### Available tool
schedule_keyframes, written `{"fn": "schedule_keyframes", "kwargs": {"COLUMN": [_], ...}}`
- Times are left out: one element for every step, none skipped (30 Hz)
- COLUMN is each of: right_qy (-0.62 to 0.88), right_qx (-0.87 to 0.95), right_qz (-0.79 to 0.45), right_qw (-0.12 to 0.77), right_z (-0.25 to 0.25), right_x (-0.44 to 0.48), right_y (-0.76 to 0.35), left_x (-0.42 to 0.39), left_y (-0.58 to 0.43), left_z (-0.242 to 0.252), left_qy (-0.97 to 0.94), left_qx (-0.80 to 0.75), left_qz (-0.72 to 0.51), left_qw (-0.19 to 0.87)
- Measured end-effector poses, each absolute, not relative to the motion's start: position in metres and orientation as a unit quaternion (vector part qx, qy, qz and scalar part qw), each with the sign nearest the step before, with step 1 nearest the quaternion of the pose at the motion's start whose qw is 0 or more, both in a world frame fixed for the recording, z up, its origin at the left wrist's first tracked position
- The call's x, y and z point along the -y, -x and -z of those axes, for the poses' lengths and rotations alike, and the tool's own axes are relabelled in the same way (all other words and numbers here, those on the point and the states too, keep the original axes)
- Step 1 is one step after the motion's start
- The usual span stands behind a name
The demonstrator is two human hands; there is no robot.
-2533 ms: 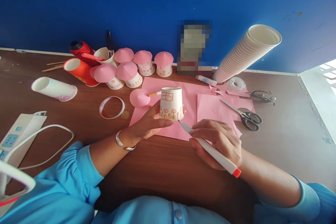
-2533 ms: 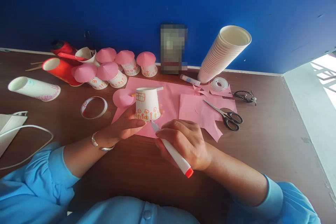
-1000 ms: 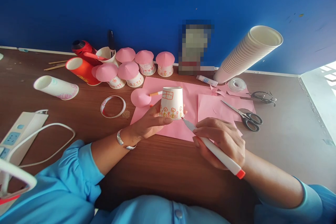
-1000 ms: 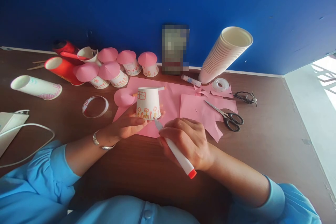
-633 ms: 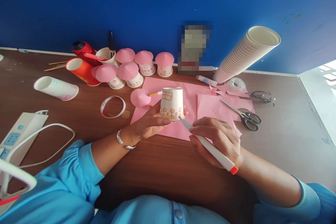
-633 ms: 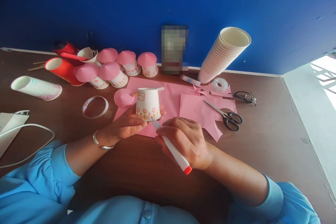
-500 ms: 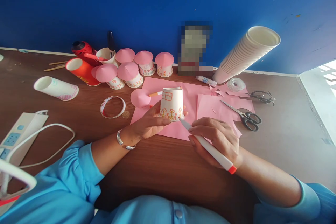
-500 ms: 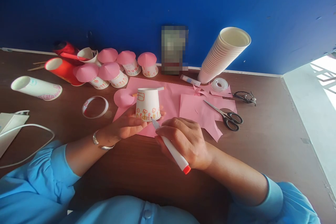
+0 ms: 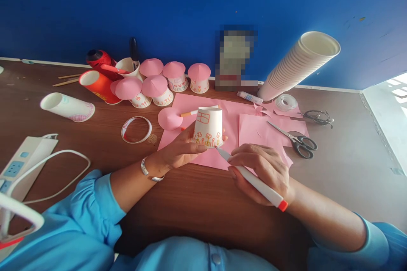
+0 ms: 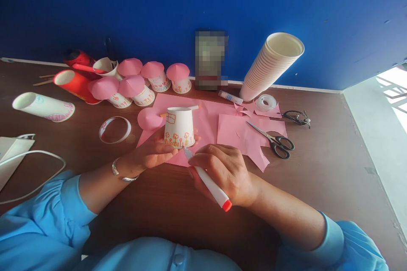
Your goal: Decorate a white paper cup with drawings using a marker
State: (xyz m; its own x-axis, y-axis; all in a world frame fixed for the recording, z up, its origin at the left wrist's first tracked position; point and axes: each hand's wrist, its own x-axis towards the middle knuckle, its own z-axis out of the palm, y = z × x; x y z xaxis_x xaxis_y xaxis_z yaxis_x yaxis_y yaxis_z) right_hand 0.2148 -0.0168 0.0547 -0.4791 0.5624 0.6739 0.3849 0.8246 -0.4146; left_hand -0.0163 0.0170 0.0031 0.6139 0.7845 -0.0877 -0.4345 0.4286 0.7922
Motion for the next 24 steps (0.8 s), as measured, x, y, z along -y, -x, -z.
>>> {"fn": "schedule_keyframes", "kwargs": {"right_qy": [0.274, 0.268, 0.259, 0.252, 0.249, 0.248, 0.262, 0.276, 0.290, 0.299, 0.311, 0.317, 0.318, 0.319, 0.319, 0.319, 0.320, 0.324, 0.328, 0.331, 0.335, 0.339, 0.342, 0.343], "right_qx": [0.854, 0.853, 0.852, 0.852, 0.848, 0.846, 0.839, 0.821, 0.818, 0.814, 0.809, 0.806, 0.807, 0.808, 0.810, 0.811, 0.811, 0.810, 0.810, 0.811, 0.812, 0.815, 0.819, 0.824], "right_qz": [-0.104, -0.103, -0.101, -0.101, -0.102, -0.106, -0.116, -0.122, -0.136, -0.148, -0.162, -0.175, -0.186, -0.197, -0.206, -0.214, -0.220, -0.223, -0.223, -0.219, -0.211, -0.198, -0.182, -0.164], "right_qw": [0.431, 0.436, 0.443, 0.448, 0.456, 0.461, 0.463, 0.484, 0.478, 0.476, 0.472, 0.467, 0.461, 0.454, 0.447, 0.442, 0.437, 0.435, 0.432, 0.430, 0.428, 0.426, 0.423, 0.421], "right_z": [-0.055, -0.055, -0.055, -0.054, -0.053, -0.051, -0.048, -0.045, -0.041, -0.038, -0.034, -0.031, -0.028, -0.026, -0.024, -0.023, -0.023, -0.023, -0.024, -0.025, -0.026, -0.027, -0.028, -0.028], "right_x": [0.017, 0.017, 0.018, 0.018, 0.018, 0.018, 0.017, 0.015, 0.012, 0.010, 0.006, 0.003, 0.001, -0.001, -0.003, -0.004, -0.004, -0.004, -0.003, -0.003, -0.003, -0.003, -0.003, -0.004], "right_y": [-0.216, -0.217, -0.219, -0.221, -0.223, -0.225, -0.225, -0.226, -0.225, -0.224, -0.223, -0.222, -0.220, -0.219, -0.219, -0.218, -0.219, -0.219, -0.220, -0.220, -0.221, -0.222, -0.222, -0.222], "left_x": [-0.017, -0.017, -0.018, -0.018, -0.018, -0.018, -0.019, -0.019, -0.019, -0.019, -0.019, -0.019, -0.019, -0.019, -0.019, -0.019, -0.018, -0.018, -0.018, -0.018, -0.018, -0.018, -0.018, -0.018], "left_y": [0.016, 0.016, 0.016, 0.016, 0.015, 0.015, 0.015, 0.015, 0.016, 0.016, 0.017, 0.017, 0.018, 0.018, 0.018, 0.018, 0.018, 0.018, 0.017, 0.016, 0.016, 0.014, 0.013, 0.012], "left_z": [-0.003, -0.002, -0.001, 0.000, 0.001, 0.002, 0.003, 0.004, 0.005, 0.005, 0.005, 0.005, 0.004, 0.003, 0.002, 0.002, 0.002, 0.002, 0.002, 0.003, 0.004, 0.004, 0.004, 0.004], "left_qy": [-0.382, -0.381, -0.380, -0.378, -0.376, -0.373, -0.372, -0.371, -0.373, -0.376, -0.380, -0.384, -0.387, -0.389, -0.389, -0.387, -0.385, -0.382, -0.382, -0.384, -0.389, -0.398, -0.408, -0.420], "left_qx": [-0.229, -0.229, -0.228, -0.227, -0.225, -0.221, -0.216, -0.209, -0.202, -0.197, -0.193, -0.189, -0.187, -0.183, -0.179, -0.174, -0.169, -0.163, -0.160, -0.162, -0.171, -0.184, -0.199, -0.213], "left_qz": [-0.374, -0.374, -0.374, -0.375, -0.376, -0.377, -0.378, -0.379, -0.377, -0.373, -0.367, -0.357, -0.347, -0.338, -0.329, -0.321, -0.313, -0.308, -0.310, -0.316, -0.326, -0.339, -0.352, -0.364], "left_qw": [0.813, 0.814, 0.814, 0.816, 0.817, 0.818, 0.820, 0.821, 0.823, 0.825, 0.827, 0.830, 0.833, 0.837, 0.842, 0.847, 0.852, 0.856, 0.856, 0.852, 0.844, 0.833, 0.819, 0.804]}}
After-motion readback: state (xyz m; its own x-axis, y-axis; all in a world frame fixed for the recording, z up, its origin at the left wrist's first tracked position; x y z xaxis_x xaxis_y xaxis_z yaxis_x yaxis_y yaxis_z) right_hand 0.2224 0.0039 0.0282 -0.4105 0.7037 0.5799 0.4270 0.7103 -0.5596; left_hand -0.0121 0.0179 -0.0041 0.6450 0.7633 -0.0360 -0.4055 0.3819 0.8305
